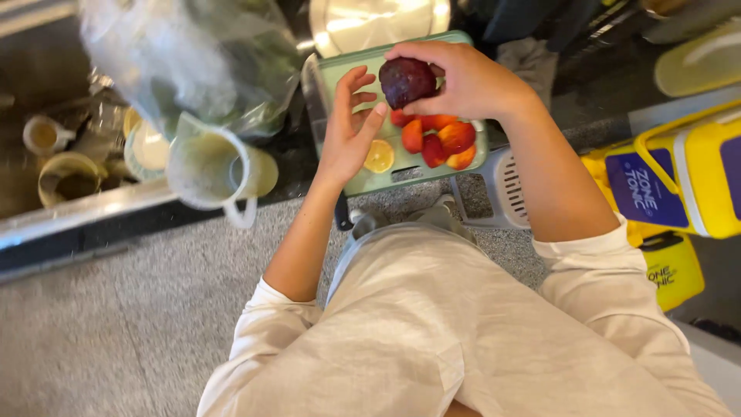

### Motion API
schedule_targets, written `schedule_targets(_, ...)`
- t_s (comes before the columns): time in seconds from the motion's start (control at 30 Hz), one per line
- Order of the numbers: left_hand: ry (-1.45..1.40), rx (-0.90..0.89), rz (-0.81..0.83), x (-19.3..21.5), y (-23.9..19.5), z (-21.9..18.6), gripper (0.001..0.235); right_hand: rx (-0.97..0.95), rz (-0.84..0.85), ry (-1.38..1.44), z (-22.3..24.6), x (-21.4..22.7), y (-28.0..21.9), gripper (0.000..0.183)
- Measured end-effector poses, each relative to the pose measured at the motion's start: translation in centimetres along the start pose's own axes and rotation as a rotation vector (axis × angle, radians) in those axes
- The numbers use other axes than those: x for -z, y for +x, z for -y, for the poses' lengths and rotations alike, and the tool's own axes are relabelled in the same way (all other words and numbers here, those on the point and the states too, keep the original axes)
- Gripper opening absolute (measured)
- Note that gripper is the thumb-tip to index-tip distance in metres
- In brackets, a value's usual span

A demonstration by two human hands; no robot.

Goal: Preparing various fruits and using an electric juicer to make juice, then straining it into a jar.

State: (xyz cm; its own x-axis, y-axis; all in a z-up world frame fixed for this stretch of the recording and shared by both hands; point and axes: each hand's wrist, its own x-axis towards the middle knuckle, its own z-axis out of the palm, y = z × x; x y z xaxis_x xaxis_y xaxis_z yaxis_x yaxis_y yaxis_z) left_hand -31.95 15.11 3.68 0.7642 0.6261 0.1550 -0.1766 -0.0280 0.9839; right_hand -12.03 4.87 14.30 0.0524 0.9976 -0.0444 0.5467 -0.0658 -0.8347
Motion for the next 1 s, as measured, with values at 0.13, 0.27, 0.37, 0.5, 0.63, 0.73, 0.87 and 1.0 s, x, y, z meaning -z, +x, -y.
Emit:
schedule_targets(0.13,-0.252,0.042,0.193,-3.7,3.8,1.5,0.065,-0.041,0.035,0.055,-1.5,2.7,-2.7,0.073)
schedule_targets(0.27,-0.052,-0.032,0.301,-6.9,4.7,1.9,0.069,-0.012,0.078,-0.141,-4.4,3.4,-4.0,0.074)
schedule_targets(0.37,-0.083,0.003,0.211,-8.2,4.9,4.1,0.066,0.050,0.039,-0.099,-7.1,3.2,-4.1,0.076)
schedule_targets(0.5,-0.414,0.249,0.034,-9.1,4.8,5.8,0.053,0.055,-0.027,0.262,-8.4,2.4,-4.2,0.079)
schedule_targets(0.63,-0.610,0.311,-0.162,-8.5,4.9,6.8,0.046,-0.016,-0.027,0.399,-10.8,1.0,-2.2,0.072)
schedule_targets(0.73,-0.686,0.323,-0.313,-6.4,5.2,7.9,0.043,-0.063,-0.043,0.574,-12.9,-1.5,0.7,0.054)
schedule_targets(0.87,-0.604,0.330,-0.601,-4.0,5.5,12.2,0.053,-0.135,-0.072,0.781,-15.7,-5.9,4.2,0.035)
schedule_targets(1.0,-0.334,0.280,-0.625,-3.6,5.5,9.4,0.057,-0.135,-0.137,0.762,-14.4,-7.4,5.6,0.031)
